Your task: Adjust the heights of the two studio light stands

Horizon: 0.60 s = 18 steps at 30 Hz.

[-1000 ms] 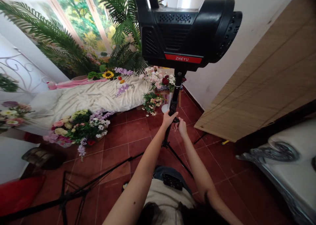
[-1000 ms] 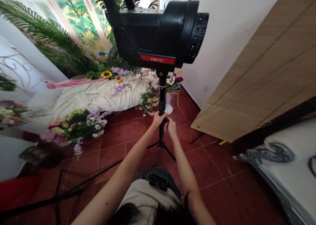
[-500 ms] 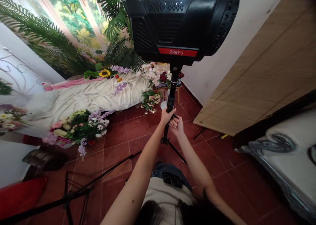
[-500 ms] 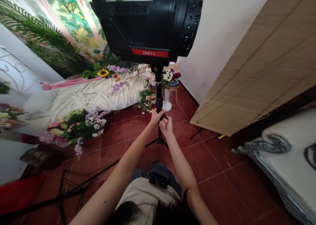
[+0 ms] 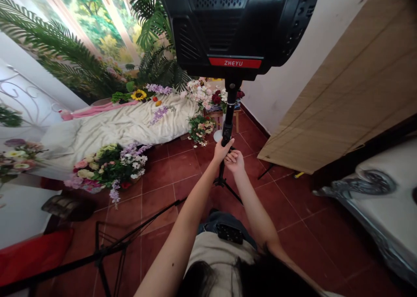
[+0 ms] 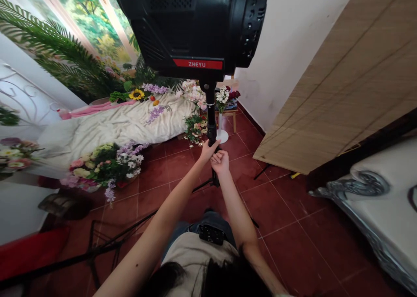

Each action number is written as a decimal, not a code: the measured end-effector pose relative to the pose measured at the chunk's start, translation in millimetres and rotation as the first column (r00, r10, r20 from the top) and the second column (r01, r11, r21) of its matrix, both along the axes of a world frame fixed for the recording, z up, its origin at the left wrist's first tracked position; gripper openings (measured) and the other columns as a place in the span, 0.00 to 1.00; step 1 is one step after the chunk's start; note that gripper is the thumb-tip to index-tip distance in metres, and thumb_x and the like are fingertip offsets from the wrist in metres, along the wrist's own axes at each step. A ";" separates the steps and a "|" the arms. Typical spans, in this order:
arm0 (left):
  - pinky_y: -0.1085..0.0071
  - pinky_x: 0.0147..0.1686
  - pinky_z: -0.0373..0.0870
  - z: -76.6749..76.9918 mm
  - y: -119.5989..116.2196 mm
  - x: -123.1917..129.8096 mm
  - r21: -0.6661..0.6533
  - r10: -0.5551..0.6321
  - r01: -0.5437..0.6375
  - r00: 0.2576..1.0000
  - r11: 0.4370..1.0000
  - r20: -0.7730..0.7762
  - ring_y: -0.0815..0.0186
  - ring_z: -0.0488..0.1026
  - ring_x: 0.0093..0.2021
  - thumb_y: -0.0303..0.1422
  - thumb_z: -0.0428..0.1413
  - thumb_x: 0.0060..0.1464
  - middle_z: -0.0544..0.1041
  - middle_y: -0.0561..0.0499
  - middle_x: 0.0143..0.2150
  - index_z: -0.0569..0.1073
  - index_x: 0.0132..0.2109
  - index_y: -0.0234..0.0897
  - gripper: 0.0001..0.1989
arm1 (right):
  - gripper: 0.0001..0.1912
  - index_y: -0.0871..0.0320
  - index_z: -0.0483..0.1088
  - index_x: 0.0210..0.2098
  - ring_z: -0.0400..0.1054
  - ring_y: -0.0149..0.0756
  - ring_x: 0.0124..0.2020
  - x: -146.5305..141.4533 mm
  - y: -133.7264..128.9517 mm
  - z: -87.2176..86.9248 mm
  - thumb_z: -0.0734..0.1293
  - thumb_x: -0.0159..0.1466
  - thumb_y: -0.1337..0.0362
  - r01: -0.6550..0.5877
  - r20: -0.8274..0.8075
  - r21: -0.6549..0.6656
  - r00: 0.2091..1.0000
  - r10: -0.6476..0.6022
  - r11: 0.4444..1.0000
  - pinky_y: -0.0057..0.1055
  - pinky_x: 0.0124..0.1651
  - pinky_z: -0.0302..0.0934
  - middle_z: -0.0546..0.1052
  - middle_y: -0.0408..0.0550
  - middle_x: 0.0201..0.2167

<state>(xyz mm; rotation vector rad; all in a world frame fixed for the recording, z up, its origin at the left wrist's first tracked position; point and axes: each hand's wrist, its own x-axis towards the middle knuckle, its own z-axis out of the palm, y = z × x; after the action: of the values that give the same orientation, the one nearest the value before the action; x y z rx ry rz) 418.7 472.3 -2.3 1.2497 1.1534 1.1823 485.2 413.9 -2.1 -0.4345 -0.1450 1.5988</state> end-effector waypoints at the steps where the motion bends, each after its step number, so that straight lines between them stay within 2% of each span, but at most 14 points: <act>1: 0.73 0.38 0.66 -3.2 -5.0 -3.4 0.009 0.011 -0.012 0.999 1.000 0.037 0.69 0.70 0.33 0.45 0.59 0.45 0.73 0.51 0.31 0.72 0.36 0.35 0.17 | 0.15 0.56 0.57 0.16 0.41 0.22 0.09 -0.3 0.3 0.3 0.59 0.58 0.68 0.009 0.084 -0.012 0.996 -0.008 1.000 0.23 0.16 0.43 0.57 0.33 0.08; 3: 0.72 0.43 0.66 -15.8 -19.9 -17.3 0.030 0.012 -0.016 0.990 0.999 0.138 0.68 0.72 0.39 0.42 0.59 0.46 0.75 0.48 0.39 0.72 0.41 0.35 0.18 | 0.15 0.56 0.60 0.16 0.39 0.23 0.09 -1.9 -0.5 1.6 0.58 0.59 0.64 0.036 0.250 -0.023 0.968 -0.029 0.999 0.24 0.16 0.42 0.59 0.35 0.08; 5: 0.71 0.45 0.67 -37.5 -42.2 -41.6 -0.015 0.009 -0.006 0.977 1.000 0.215 0.67 0.72 0.43 0.39 0.59 0.46 0.75 0.46 0.44 0.72 0.43 0.35 0.18 | 0.15 0.55 0.64 0.18 0.39 0.23 0.10 -4.1 -2.5 4.0 0.57 0.59 0.62 0.064 0.375 -0.018 0.925 -0.052 0.998 0.25 0.18 0.43 0.62 0.36 0.09; 7: 0.69 0.41 0.70 -66.7 -71.2 -74.9 -0.211 0.042 0.005 0.975 0.977 0.219 0.67 0.74 0.37 0.38 0.60 0.45 0.77 0.44 0.40 0.73 0.40 0.33 0.16 | 0.13 0.54 0.67 0.20 0.39 0.23 0.11 -6.5 -4.6 6.8 0.57 0.58 0.62 0.076 0.443 -0.015 0.894 -0.062 0.997 0.26 0.19 0.44 0.66 0.37 0.10; 8: 0.68 0.37 0.71 -82.9 -87.2 -94.2 -0.341 0.076 0.002 0.974 0.940 0.213 0.67 0.75 0.32 0.38 0.60 0.45 0.78 0.44 0.36 0.74 0.39 0.32 0.16 | 0.13 0.54 0.68 0.21 0.38 0.23 0.11 -7.7 -5.4 8.1 0.57 0.58 0.62 0.082 0.458 -0.017 0.887 -0.065 0.997 0.26 0.19 0.45 0.66 0.37 0.11; 9: 0.68 0.34 0.71 -99.3 -103.9 -114.9 -0.446 0.134 -0.037 0.973 0.895 0.189 0.67 0.74 0.28 0.38 0.60 0.44 0.78 0.44 0.33 0.74 0.38 0.31 0.15 | 0.12 0.54 0.69 0.21 0.38 0.23 0.11 -9.0 -6.0 9.2 0.58 0.57 0.63 0.090 0.463 -0.021 0.884 -0.070 0.996 0.25 0.20 0.45 0.66 0.36 0.11; 11: 0.71 0.29 0.70 -130.7 -138.5 -159.6 -0.549 0.315 -0.206 0.942 0.810 0.112 0.68 0.73 0.24 0.37 0.59 0.45 0.78 0.45 0.29 0.74 0.35 0.31 0.13 | 0.10 0.53 0.69 0.21 0.39 0.23 0.12 -11.8 -6.9 10.5 0.59 0.55 0.64 0.106 0.444 -0.028 0.892 -0.082 0.994 0.25 0.20 0.45 0.64 0.35 0.10; 14: 0.74 0.26 0.68 -167.8 -197.0 -234.0 -0.645 0.545 -0.447 0.836 0.621 -0.055 0.70 0.71 0.21 0.32 0.57 0.45 0.76 0.48 0.24 0.74 0.29 0.31 0.07 | 0.07 0.53 0.70 0.21 0.41 0.22 0.11 -16.5 -8.7 10.3 0.62 0.53 0.66 0.137 0.350 -0.042 0.930 -0.114 0.990 0.24 0.21 0.47 0.58 0.33 0.09; 16: 0.74 0.24 0.68 -182.1 -244.8 -285.0 -0.682 0.617 -0.559 0.762 0.471 -0.197 0.69 0.72 0.21 0.30 0.55 0.44 0.75 0.49 0.22 0.73 0.26 0.33 0.05 | 0.07 0.53 0.70 0.20 0.43 0.21 0.11 -20.4 -9.7 9.2 0.62 0.50 0.68 0.163 0.237 -0.075 0.961 -0.142 0.984 0.24 0.21 0.48 0.56 0.33 0.09; 18: 0.74 0.23 0.67 -186.8 -300.3 -332.0 -0.690 0.617 -0.656 0.689 0.306 -0.381 0.67 0.74 0.22 0.29 0.54 0.42 0.75 0.52 0.21 0.72 0.23 0.35 0.04 | 0.09 0.53 0.68 0.16 0.45 0.22 0.10 -26.6 -8.9 7.7 0.61 0.48 0.71 0.194 0.130 -0.145 0.976 -0.176 0.970 0.24 0.20 0.48 0.53 0.34 0.08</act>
<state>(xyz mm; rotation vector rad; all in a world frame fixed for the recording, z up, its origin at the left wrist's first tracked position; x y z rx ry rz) 86.7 172.0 -189.1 0.0452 2.0355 0.9367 458.5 405.0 5.6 -0.6458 -0.0646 1.4057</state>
